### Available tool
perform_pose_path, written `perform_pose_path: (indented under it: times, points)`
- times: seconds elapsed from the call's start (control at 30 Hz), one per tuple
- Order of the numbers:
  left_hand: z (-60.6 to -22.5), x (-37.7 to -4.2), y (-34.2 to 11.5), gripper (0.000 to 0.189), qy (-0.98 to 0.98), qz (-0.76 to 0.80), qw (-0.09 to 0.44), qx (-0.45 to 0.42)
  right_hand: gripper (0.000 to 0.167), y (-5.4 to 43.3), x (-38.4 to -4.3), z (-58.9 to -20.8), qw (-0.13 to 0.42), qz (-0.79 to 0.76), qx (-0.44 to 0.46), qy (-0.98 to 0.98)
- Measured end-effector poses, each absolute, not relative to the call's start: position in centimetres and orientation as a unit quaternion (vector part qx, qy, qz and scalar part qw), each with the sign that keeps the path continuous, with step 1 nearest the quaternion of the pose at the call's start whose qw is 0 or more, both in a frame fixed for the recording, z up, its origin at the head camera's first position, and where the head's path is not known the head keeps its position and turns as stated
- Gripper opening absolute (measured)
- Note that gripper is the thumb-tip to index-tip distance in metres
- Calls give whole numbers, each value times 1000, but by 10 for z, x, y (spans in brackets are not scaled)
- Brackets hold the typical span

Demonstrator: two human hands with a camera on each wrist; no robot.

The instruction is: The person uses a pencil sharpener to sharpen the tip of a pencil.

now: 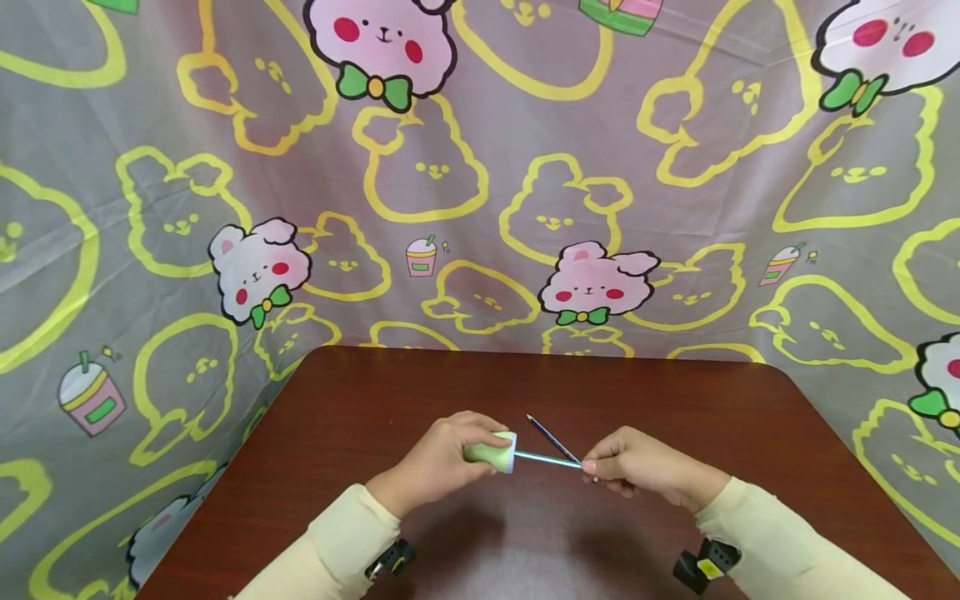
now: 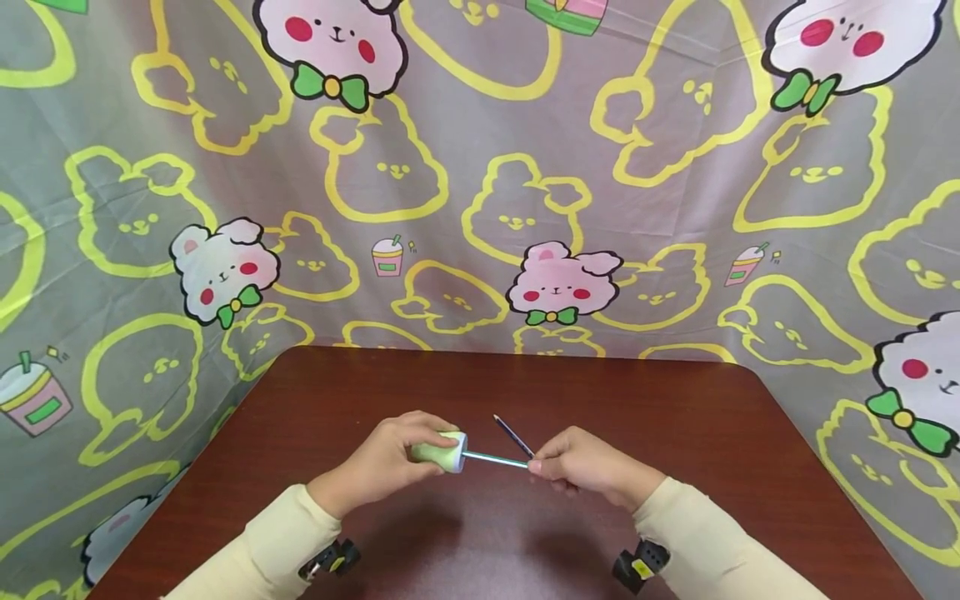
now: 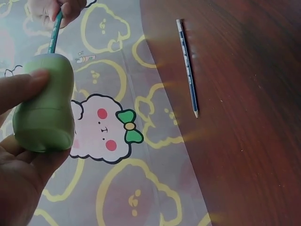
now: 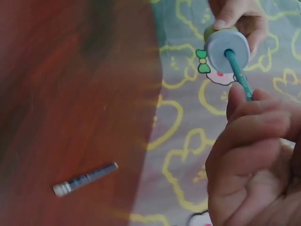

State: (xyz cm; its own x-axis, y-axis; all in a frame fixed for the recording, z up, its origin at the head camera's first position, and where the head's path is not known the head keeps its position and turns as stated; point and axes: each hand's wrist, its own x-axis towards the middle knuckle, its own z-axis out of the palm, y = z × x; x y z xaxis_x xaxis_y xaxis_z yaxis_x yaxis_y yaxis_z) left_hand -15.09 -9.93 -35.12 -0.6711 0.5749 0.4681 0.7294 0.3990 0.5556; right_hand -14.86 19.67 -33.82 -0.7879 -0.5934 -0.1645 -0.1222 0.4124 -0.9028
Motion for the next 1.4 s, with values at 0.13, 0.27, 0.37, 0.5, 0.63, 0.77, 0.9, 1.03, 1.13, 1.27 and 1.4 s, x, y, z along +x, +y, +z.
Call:
perform_pose_path:
  times: [0.13, 0.27, 0.37, 0.5, 0.63, 0.77, 0.9, 1.03, 1.13, 1.27, 1.4]
  points:
    - [-351, -151, -100, 32, -833, -400, 87, -373, 24, 194, -146, -334, 173, -440, -234, 849]
    - [-352, -152, -102, 32, -830, -429, 65, -351, 39, 189, -138, -336, -6, -329, -261, 908]
    - [-354, -153, -104, 33, -823, -449, 52, -344, 44, 189, -136, -345, -187, -224, -317, 902]
    - [-354, -153, -108, 35, -817, -472, 39, -329, 42, 189, -140, -359, -399, -113, -400, 817]
    - [-354, -153, -110, 36, -817, -483, 23, -316, 32, 186, -146, -364, -511, -69, -447, 731]
    - [-354, -154, -111, 36, -817, -490, 3, -306, 28, 181, -148, -362, -553, -68, -462, 690]
    - [-354, -154, -112, 37, -809, -506, -28, -299, 28, 176, -147, -359, -561, -84, -466, 679]
    - [-354, -154, -112, 37, -808, -501, -16, -310, 28, 175, -148, -360, -553, -99, -470, 681]
    - [-353, -154, -111, 36, -811, -489, 12, -322, 30, 175, -147, -364, -532, -105, -463, 701]
    - [-352, -153, -110, 35, -813, -475, 34, -335, 26, 177, -142, -366, -427, -153, -425, 783]
    - [-351, -152, -108, 34, -831, -426, 67, -352, 17, 181, -140, -352, -82, -355, -336, 868]
